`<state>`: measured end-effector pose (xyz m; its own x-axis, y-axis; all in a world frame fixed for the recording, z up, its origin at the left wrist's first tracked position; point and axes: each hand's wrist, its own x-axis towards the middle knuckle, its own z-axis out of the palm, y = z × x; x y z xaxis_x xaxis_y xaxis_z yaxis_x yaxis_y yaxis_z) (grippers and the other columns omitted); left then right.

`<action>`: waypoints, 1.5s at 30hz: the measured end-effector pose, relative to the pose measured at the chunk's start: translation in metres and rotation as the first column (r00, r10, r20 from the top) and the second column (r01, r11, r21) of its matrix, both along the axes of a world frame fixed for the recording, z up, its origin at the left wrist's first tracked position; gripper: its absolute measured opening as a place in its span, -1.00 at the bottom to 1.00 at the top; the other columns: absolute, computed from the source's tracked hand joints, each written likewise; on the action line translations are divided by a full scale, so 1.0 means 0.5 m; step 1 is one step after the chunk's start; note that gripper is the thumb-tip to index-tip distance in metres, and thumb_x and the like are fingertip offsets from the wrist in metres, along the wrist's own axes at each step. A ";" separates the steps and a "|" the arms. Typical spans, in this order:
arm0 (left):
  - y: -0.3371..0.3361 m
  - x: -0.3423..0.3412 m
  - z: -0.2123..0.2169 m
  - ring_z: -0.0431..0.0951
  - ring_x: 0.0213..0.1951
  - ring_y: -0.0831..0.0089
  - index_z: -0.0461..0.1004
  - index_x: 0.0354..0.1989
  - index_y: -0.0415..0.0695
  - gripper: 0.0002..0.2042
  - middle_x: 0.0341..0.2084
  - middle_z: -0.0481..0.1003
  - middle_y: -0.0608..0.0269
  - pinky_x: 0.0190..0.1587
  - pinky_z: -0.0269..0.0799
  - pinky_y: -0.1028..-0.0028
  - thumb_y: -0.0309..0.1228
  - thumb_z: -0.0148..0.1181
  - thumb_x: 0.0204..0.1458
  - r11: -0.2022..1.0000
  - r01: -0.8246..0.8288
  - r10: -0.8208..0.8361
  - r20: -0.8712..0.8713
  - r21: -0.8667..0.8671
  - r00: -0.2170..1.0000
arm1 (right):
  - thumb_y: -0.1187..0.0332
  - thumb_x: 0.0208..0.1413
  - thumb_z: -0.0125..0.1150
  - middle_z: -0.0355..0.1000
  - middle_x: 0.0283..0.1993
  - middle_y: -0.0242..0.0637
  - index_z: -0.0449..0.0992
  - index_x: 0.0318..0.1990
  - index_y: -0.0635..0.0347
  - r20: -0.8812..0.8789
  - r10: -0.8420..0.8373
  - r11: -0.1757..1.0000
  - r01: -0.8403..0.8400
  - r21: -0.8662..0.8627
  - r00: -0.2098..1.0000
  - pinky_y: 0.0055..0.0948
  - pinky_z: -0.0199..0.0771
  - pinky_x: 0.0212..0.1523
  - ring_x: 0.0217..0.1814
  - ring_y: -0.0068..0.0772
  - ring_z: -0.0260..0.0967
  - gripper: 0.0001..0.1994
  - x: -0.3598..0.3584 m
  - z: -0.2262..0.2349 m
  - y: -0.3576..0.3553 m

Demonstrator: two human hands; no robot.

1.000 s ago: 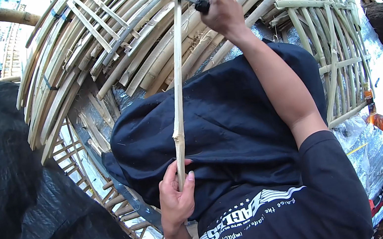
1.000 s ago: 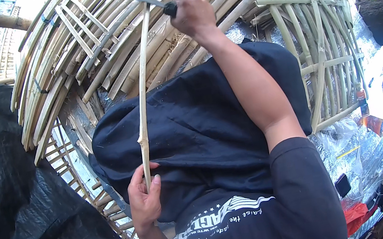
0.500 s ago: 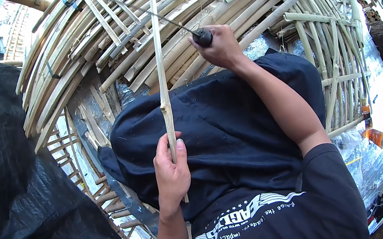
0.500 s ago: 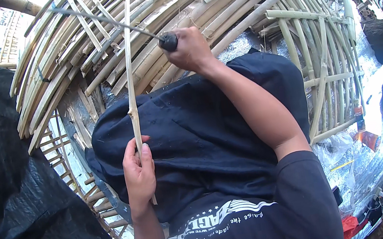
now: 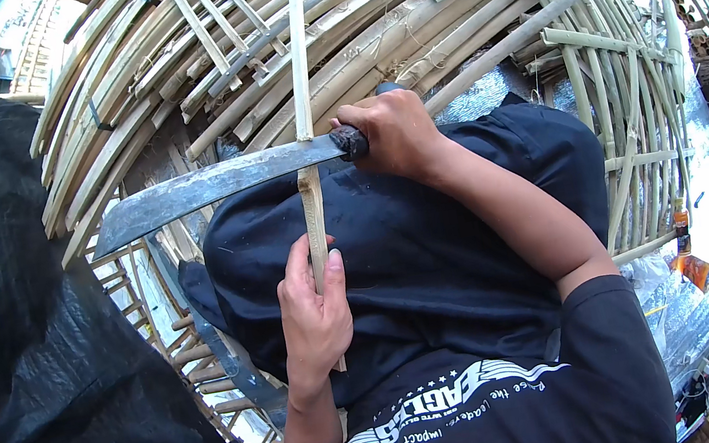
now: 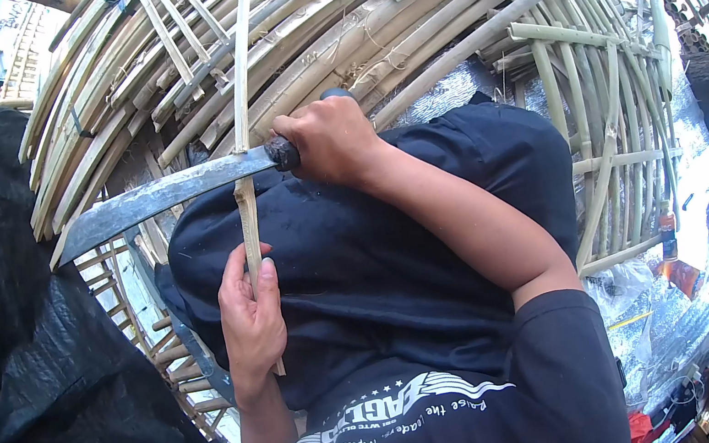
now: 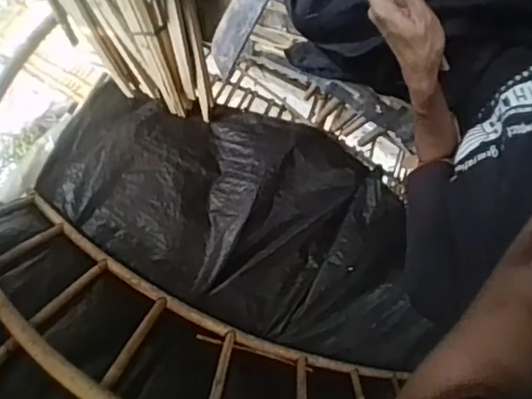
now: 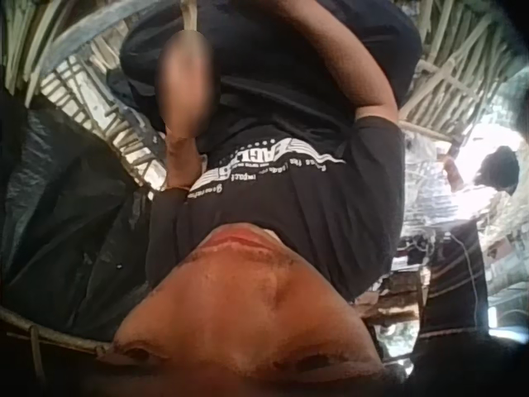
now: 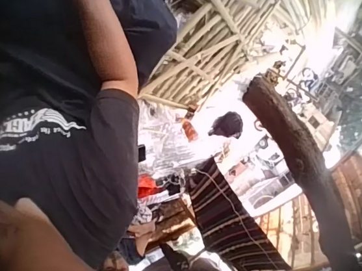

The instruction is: The person strips layers off a thin piece of bamboo using a large blade, repeatedly running the blade down the length of the bamboo while holding it against their lap.

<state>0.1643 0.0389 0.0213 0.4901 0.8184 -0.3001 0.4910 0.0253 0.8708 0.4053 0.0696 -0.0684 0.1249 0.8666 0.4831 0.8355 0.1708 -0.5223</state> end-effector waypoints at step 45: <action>-0.077 -0.187 0.016 0.07 -0.63 0.86 0.39 0.16 -0.27 -0.74 -0.66 0.20 0.63 -0.59 -0.09 0.64 -0.50 0.04 0.36 0.914 0.014 0.049 0.145 -0.405 0.988 | 0.17 0.11 0.39 0.51 -0.62 -0.15 0.58 -0.53 0.31 -0.480 -0.549 0.779 0.627 0.002 0.684 -0.29 0.47 -0.40 -0.54 -0.32 0.54 -0.64 0.238 -0.028 0.059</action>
<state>0.0706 0.0003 0.0296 0.5414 0.6514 -0.5315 0.3530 0.3976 0.8469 0.5242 0.0993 -0.0822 0.8089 0.4605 0.3656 0.4839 -0.1681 -0.8588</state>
